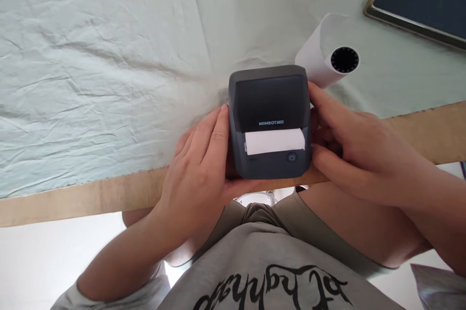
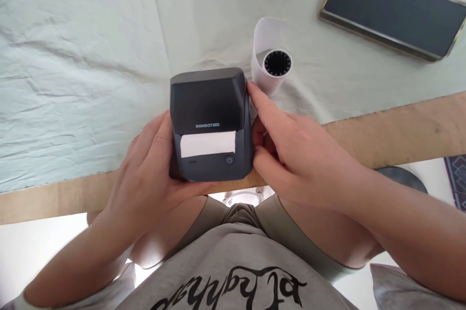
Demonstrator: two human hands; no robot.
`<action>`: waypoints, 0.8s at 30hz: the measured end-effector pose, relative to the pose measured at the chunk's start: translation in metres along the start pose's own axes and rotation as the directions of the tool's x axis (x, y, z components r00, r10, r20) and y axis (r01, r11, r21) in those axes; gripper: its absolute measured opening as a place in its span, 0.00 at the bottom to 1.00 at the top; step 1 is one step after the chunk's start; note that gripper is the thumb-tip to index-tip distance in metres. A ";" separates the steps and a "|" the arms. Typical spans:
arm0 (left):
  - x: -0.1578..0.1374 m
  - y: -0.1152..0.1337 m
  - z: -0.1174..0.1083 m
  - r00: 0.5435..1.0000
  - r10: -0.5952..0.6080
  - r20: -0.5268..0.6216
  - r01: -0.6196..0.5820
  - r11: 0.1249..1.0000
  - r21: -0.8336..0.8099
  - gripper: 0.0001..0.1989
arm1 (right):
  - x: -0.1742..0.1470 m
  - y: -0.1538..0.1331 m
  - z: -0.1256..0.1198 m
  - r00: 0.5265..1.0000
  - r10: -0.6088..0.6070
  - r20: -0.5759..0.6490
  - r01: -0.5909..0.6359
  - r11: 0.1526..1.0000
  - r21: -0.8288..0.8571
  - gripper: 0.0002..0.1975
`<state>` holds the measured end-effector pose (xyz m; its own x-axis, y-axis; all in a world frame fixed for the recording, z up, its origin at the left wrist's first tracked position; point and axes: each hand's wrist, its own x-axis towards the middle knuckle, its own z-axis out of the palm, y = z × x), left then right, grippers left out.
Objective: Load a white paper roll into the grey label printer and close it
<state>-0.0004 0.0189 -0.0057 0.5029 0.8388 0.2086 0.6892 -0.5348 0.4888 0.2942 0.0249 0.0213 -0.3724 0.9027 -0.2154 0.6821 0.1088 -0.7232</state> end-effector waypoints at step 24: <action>0.004 0.002 -0.020 0.940 -0.117 -0.320 -0.086 0.828 -0.554 0.27 | -0.007 0.006 0.004 0.999 -0.051 -0.009 0.052 0.997 0.050 0.43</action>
<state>-0.0076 0.0232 0.0132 0.2252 0.8837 0.4104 0.2390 -0.4584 0.8560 0.2987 0.0175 0.0163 -0.4010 0.8998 -0.1719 0.6297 0.1344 -0.7651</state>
